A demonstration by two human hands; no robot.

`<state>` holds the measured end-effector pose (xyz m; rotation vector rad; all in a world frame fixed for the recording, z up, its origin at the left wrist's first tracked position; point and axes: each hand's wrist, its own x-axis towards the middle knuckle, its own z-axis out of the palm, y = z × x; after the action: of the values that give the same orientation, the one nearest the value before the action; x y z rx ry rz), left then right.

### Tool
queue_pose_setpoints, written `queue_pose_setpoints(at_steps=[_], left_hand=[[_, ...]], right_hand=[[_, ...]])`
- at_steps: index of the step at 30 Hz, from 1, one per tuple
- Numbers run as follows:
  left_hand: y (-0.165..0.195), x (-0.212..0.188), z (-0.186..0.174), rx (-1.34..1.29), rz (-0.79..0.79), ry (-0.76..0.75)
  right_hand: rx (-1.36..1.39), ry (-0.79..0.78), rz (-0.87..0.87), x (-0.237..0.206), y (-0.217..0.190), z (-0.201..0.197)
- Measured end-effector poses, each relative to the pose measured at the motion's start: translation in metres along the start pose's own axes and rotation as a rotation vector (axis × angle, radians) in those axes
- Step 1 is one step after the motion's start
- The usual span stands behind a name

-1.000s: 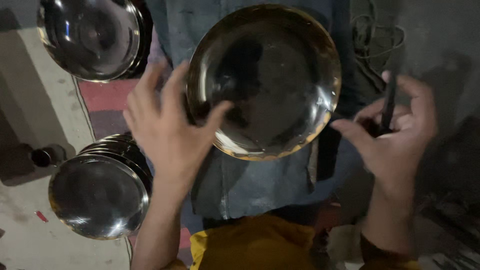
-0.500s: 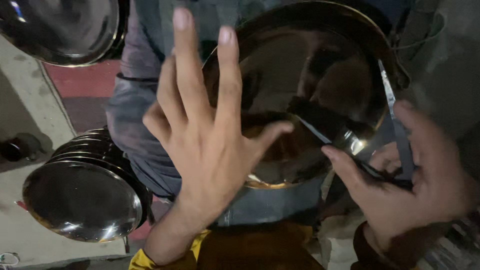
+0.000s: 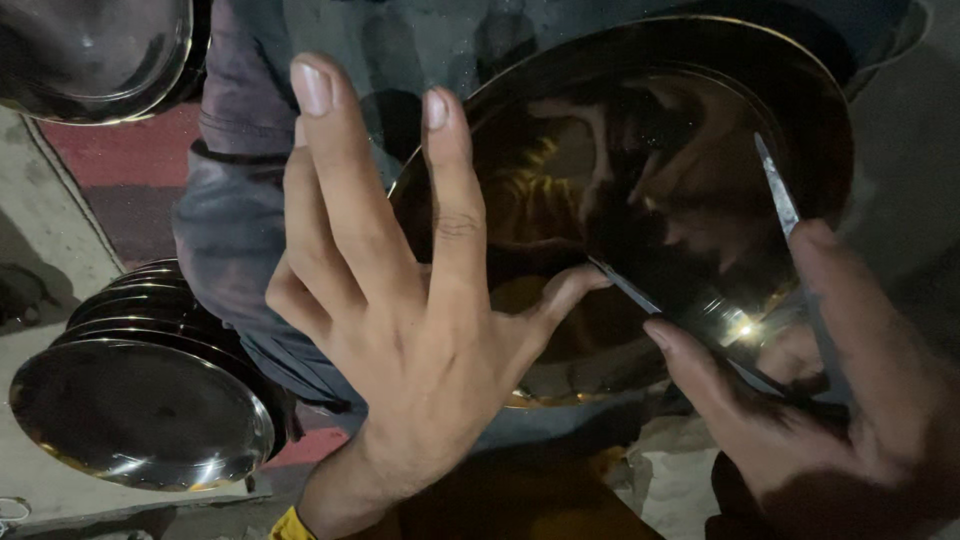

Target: The person sits on the floor holding a brass plate on their lap and trims its scalloped edge with shears, cutting along the rim. They rotate the plate as they cut, set finished plates onto a stack beside them, and pick up the next plate to continue trimming.

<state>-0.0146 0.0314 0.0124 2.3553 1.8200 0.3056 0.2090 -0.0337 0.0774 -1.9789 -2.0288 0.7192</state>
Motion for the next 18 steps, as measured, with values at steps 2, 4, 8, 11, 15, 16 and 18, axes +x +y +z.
queue_pose_setpoints(at_steps=[2,4,8,11,15,16,18], left_hand=[[-0.001,-0.003,0.003,-0.003,0.007,0.0],[-0.003,-0.006,0.005,-0.004,0.015,-0.001],[-0.003,-0.005,0.009,-0.005,0.015,0.001],[-0.004,-0.003,0.012,-0.024,0.017,0.015],[-0.002,-0.003,0.016,-0.025,0.016,0.01],[-0.003,-0.002,0.015,-0.029,0.015,0.005],[-0.002,0.002,0.009,-0.046,0.011,-0.007]], right_hand=[[-0.001,-0.005,0.005,0.001,-0.002,0.0],[-0.004,-0.007,0.005,0.001,-0.003,0.0],[-0.01,-0.019,-0.001,0.0,0.0,-0.001],[-0.014,-0.018,-0.009,-0.001,0.002,-0.003],[-0.076,-0.069,0.088,0.001,-0.002,-0.004],[-0.093,-0.093,0.119,0.003,-0.003,-0.004],[-0.128,-0.137,0.182,0.007,-0.009,-0.007]])
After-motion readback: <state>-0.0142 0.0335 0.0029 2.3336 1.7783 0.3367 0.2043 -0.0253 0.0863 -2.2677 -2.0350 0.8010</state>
